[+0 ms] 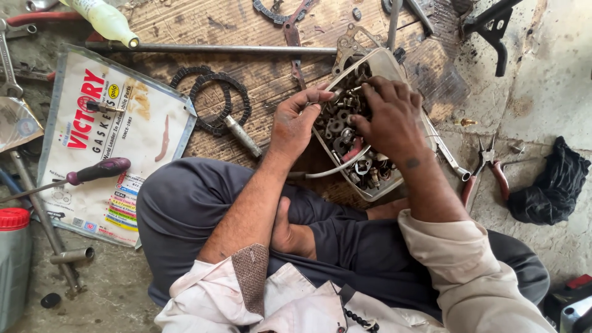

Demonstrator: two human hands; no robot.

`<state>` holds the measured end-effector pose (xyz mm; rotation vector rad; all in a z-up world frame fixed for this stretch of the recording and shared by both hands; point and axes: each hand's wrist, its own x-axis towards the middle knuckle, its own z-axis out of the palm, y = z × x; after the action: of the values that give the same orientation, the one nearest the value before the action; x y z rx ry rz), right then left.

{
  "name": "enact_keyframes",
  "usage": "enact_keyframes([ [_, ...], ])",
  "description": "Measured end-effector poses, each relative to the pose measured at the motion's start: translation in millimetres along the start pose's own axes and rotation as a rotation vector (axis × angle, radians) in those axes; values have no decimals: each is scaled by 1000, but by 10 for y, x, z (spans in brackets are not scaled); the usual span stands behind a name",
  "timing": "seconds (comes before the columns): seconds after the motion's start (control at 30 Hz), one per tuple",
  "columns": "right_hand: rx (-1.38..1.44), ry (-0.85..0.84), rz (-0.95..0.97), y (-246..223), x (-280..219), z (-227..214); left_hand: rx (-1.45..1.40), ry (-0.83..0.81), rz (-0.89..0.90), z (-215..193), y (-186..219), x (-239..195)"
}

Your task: Sorting and inspecting small engine fasteners and components, then cutting a gasket.

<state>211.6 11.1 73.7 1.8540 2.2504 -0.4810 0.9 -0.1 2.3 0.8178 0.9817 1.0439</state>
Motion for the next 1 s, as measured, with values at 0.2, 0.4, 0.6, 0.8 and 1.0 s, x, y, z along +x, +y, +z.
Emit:
enact_keyframes([
  [0.2, -40, -65, -197, -212, -4, 69, 22, 2, 11, -16, -38, 19],
  [0.4, 84, 57, -224, -369, 42, -30, -16, -9, 16, -18, -68, 16],
  [0.6, 204, 54, 163, -5, 96, 220, -20, 1, -10, 3, -15, 9],
  [0.8, 17, 146, -207, -277, 51, 119, -11, -10, -23, -22, -44, 7],
  [1.0, 68, -13, 84, -305, 166, 107, -23, -26, 9, -19, -48, 4],
])
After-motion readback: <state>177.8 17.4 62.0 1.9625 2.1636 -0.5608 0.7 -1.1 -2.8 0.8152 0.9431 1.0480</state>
